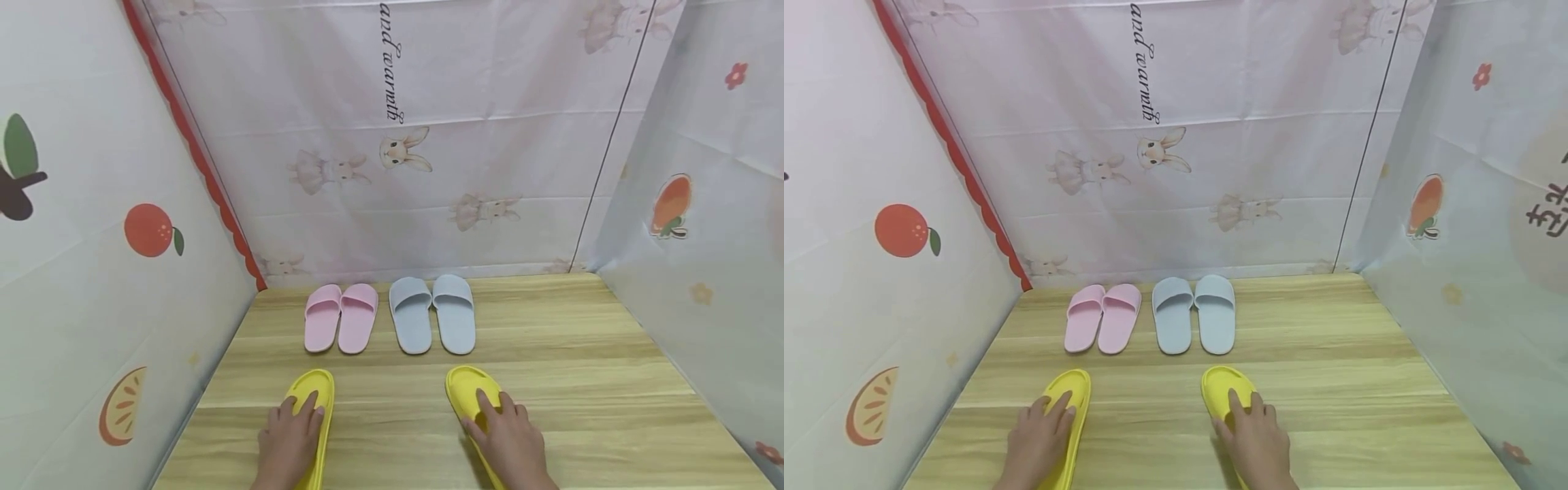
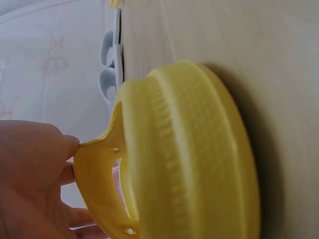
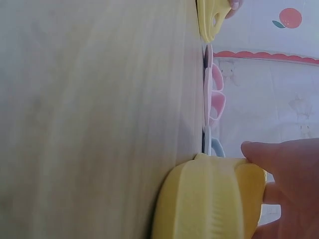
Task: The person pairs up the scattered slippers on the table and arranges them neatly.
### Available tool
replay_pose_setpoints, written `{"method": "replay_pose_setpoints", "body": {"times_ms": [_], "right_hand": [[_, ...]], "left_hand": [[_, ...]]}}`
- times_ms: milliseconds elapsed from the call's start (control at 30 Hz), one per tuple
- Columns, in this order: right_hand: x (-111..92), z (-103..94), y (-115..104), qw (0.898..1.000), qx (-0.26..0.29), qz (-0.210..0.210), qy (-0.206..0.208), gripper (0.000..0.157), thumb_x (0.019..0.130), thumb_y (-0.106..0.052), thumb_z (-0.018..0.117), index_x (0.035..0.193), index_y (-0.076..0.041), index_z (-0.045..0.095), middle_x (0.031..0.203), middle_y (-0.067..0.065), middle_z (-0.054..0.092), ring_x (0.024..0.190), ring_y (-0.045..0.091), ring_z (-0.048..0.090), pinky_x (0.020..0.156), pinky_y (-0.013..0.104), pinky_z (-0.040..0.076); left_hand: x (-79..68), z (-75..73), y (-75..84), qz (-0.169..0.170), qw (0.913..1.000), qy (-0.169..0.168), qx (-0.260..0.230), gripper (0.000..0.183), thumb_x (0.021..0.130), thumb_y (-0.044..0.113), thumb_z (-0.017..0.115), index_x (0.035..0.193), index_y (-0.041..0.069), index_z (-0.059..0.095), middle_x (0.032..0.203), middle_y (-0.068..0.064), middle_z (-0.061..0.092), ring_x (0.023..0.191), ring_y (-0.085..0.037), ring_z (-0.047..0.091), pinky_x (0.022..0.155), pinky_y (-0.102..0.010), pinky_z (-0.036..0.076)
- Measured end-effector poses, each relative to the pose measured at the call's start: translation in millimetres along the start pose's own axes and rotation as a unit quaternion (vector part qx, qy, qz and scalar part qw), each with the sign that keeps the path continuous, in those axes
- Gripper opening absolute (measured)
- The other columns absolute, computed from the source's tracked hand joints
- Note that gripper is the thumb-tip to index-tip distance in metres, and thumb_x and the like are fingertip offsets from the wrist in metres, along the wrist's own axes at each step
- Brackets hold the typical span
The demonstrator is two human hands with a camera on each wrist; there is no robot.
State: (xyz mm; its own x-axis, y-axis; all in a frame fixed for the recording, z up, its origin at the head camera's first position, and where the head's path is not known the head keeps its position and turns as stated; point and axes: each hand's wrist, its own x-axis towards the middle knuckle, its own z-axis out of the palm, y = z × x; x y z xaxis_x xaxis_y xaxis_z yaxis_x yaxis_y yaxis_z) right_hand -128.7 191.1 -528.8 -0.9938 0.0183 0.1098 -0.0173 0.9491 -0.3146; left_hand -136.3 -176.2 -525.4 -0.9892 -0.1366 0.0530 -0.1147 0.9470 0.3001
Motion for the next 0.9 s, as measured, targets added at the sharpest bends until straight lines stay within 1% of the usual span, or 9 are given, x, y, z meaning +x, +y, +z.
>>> {"method": "replay_pose_setpoints", "body": {"times_ms": [133,233,433,567,767,900], "right_hand": [[-1,1.0,-2,1.000,-0.001,-0.004,-0.004,0.066,0.092,-0.060,0.062,0.144,-0.019,0.057,0.136,0.025,0.055,0.112,0.044,0.057,0.067,0.061,0.054],[-2,1.9,-4,1.000,-0.003,-0.001,-0.008,0.064,0.094,-0.058,0.060,0.144,-0.018,0.056,0.136,0.026,0.055,0.111,0.044,0.058,0.064,0.060,0.054],[0,1.3,-10,0.999,-0.005,0.021,-0.029,0.059,0.100,-0.054,0.052,0.144,-0.015,0.056,0.136,0.028,0.055,0.111,0.044,0.057,0.065,0.061,0.053],[-1,2.0,-13,0.999,0.004,0.036,-0.038,0.057,0.102,-0.053,0.048,0.146,-0.017,0.055,0.138,0.026,0.054,0.113,0.043,0.055,0.067,0.062,0.053],[-3,3.5,-16,0.998,0.016,0.044,-0.033,0.053,0.103,-0.048,0.046,0.145,-0.018,0.056,0.137,0.023,0.054,0.110,0.040,0.056,0.064,0.059,0.052],[-4,4.1,-19,0.998,0.020,0.049,-0.031,0.052,0.102,-0.047,0.048,0.144,-0.018,0.057,0.137,0.024,0.055,0.110,0.040,0.056,0.065,0.060,0.052]], "left_hand": [[-1.6,5.0,6.3,-0.003,1.0000,0.005,0.000,0.051,0.106,0.048,0.042,0.148,0.020,0.053,0.143,-0.023,0.049,0.124,-0.043,0.045,0.083,-0.068,0.043],[-2.6,7.7,12.5,-0.002,1.0000,0.006,0.001,0.051,0.106,0.048,0.042,0.147,0.020,0.053,0.142,-0.023,0.050,0.123,-0.042,0.045,0.080,-0.068,0.043],[-5.0,10.5,24.6,-0.005,0.9999,0.010,0.001,0.049,0.106,0.046,0.044,0.146,0.021,0.055,0.141,-0.022,0.050,0.122,-0.040,0.045,0.081,-0.067,0.043],[-7.1,11.5,30.6,-0.001,0.9999,0.015,-0.001,0.048,0.105,0.045,0.046,0.145,0.020,0.056,0.140,-0.021,0.051,0.120,-0.039,0.045,0.080,-0.066,0.044],[-8.9,15.2,41.4,-0.006,0.9999,0.013,-0.004,0.047,0.105,0.045,0.047,0.145,0.022,0.055,0.140,-0.020,0.051,0.123,-0.039,0.044,0.084,-0.068,0.042],[-8.2,19.9,50.0,0.000,0.9999,0.016,0.001,0.046,0.104,0.045,0.048,0.144,0.023,0.057,0.138,-0.020,0.052,0.120,-0.037,0.046,0.081,-0.066,0.044]]}}
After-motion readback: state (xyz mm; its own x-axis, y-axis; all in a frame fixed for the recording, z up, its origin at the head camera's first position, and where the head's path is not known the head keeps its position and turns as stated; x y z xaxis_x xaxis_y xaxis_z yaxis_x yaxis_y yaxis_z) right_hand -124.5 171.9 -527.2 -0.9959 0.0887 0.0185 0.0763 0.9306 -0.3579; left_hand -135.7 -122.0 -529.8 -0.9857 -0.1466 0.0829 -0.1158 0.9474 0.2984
